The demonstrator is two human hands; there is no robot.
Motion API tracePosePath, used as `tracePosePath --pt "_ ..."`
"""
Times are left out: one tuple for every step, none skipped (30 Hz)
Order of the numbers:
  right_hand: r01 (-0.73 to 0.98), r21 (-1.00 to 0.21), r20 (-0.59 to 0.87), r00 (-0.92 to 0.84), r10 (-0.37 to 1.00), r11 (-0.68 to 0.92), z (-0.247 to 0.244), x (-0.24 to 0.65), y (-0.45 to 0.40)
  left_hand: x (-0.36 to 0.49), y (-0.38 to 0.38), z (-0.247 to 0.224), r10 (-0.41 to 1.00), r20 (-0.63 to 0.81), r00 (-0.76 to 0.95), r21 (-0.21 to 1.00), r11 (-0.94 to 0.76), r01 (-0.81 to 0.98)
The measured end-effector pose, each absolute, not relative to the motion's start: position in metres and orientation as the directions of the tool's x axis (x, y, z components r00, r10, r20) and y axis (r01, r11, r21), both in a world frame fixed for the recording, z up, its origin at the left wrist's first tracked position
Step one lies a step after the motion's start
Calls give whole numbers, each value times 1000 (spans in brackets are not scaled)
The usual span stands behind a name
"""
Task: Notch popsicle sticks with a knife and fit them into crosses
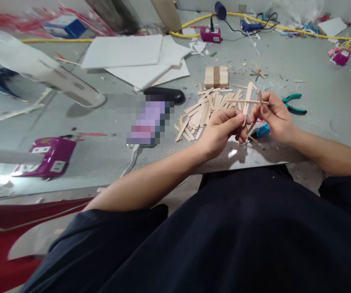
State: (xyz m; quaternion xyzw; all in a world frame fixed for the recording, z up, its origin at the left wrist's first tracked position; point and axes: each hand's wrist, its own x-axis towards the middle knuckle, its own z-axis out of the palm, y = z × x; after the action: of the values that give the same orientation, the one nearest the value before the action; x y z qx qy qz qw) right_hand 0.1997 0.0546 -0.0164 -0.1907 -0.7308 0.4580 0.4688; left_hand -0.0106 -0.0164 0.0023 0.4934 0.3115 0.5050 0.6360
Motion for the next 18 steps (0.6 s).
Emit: tracePosePath --pt "-150 -866 485 -486 727 478 -16 200 55 -11 -16 2 956 73 285 947 24 -321" --pt "-150 -873 474 -480 738 463 -15 199 57 -11 -15 2 963 50 265 949 37 -314" --pt "-149 -879 466 -470 750 453 -15 200 59 -12 -14 1 972 31 233 949 45 -311" --pt "-150 -883 460 -458 761 444 -15 200 61 -13 -13 -1 981 16 192 949 45 -313" --pt "-151 -886 456 -449 769 438 -15 200 64 -14 -11 -2 989 9 145 947 38 -318" --pt "-153 -890 450 -446 774 430 -15 201 67 -14 -8 -3 995 8 104 946 26 -324" --pt "-156 -896 440 -448 779 416 -15 202 70 -15 -6 -4 997 11 73 944 14 -329" --pt "-160 -903 426 -454 783 398 -15 202 73 -16 -4 -4 998 16 58 944 5 -329" --pt "-166 -910 412 -463 785 380 -15 203 75 -17 -2 -4 998 21 58 947 -1 -322" --pt "-172 -915 401 -474 784 365 -14 204 76 -18 0 -5 997 27 67 952 -5 -307" --pt "-177 -918 395 -485 780 355 -14 204 77 -18 1 -5 997 34 76 958 -11 -285" --pt "-178 -919 392 -498 773 352 -13 205 78 -19 2 -5 996 41 84 966 -18 -258" --pt "-173 -920 388 -513 765 350 -13 206 78 -19 3 -6 995 50 88 973 -28 -229" --pt "-168 -922 384 -527 758 350 -12 206 78 -20 4 -7 994 61 92 979 -42 -199" --pt "-159 -923 378 -539 753 349 -12 206 79 -20 4 -8 992 77 101 984 -60 -167" --pt "-148 -926 370 -547 751 348 -12 207 79 -21 5 -10 989 99 114 988 -84 -128" --pt "-137 -928 363 -550 752 348 -12 207 80 -22 6 -11 983 127 131 990 -118 -76" --pt "-126 -929 358 -549 755 349 -13 208 81 -23 8 -13 976 160 147 987 -160 -11"
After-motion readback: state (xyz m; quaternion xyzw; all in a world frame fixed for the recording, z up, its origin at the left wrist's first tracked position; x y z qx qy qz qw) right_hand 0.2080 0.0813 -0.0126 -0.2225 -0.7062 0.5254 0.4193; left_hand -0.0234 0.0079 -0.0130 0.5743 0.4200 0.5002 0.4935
